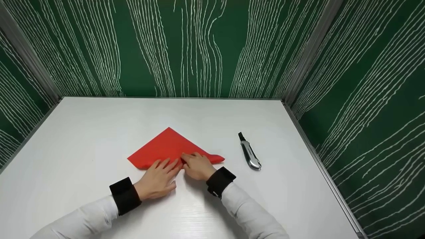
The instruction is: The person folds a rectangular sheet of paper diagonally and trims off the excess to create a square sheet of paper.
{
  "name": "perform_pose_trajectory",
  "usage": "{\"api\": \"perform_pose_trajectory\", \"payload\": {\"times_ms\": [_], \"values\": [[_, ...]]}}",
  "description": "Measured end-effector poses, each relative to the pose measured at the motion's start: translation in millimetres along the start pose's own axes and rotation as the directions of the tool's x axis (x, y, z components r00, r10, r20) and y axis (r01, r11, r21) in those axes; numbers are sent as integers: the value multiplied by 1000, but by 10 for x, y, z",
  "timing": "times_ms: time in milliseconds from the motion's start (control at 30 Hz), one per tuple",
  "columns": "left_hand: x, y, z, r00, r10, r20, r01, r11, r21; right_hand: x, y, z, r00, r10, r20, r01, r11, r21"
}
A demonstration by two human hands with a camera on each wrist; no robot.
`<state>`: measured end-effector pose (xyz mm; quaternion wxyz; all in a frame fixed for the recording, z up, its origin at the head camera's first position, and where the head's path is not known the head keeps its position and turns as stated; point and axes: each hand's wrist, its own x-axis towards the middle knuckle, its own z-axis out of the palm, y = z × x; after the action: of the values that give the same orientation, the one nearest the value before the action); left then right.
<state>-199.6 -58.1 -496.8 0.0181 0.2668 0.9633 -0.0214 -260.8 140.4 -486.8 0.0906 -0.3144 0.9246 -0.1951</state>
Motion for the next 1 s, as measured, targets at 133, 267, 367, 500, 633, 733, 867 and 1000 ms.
{"api": "perform_pose_trajectory", "payload": {"times_ms": [133, 267, 367, 500, 633, 733, 867, 1000], "values": [[10, -57, -18, 1000, 15, 13, -15, 1000, -18, 13, 8, 8, 1000, 8, 0, -8, 1000, 9], [22, -120, -27, 999, 21, 39, -18, 997, -72, 8, 5, 19, 1000, -21, -14, 21, 1000, -2], [28, -153, -25, 998, 24, 61, -17, 993, -113, -8, -5, 37, 999, -40, -31, 39, 999, -14], [25, -170, -8, 997, 33, 66, -23, 989, -149, -39, -35, 80, 1000, -17, -22, 16, 999, -41], [9, -166, 0, 997, 39, 63, -28, 984, -174, -99, -84, 130, 1000, 16, -1, -16, 995, -98], [-8, -165, -9, 998, 38, 60, -27, 984, -174, -158, -127, 155, 1000, 14, -2, -14, 989, -150], [-17, -169, -42, 997, 36, 64, -25, 984, -175, -243, -172, 176, 1000, -2, -6, 1, 977, -215], [-21, -167, -78, 997, 40, 62, -29, 985, -170, -318, -195, 193, 1000, -9, -1, 9, 968, -252]]}}
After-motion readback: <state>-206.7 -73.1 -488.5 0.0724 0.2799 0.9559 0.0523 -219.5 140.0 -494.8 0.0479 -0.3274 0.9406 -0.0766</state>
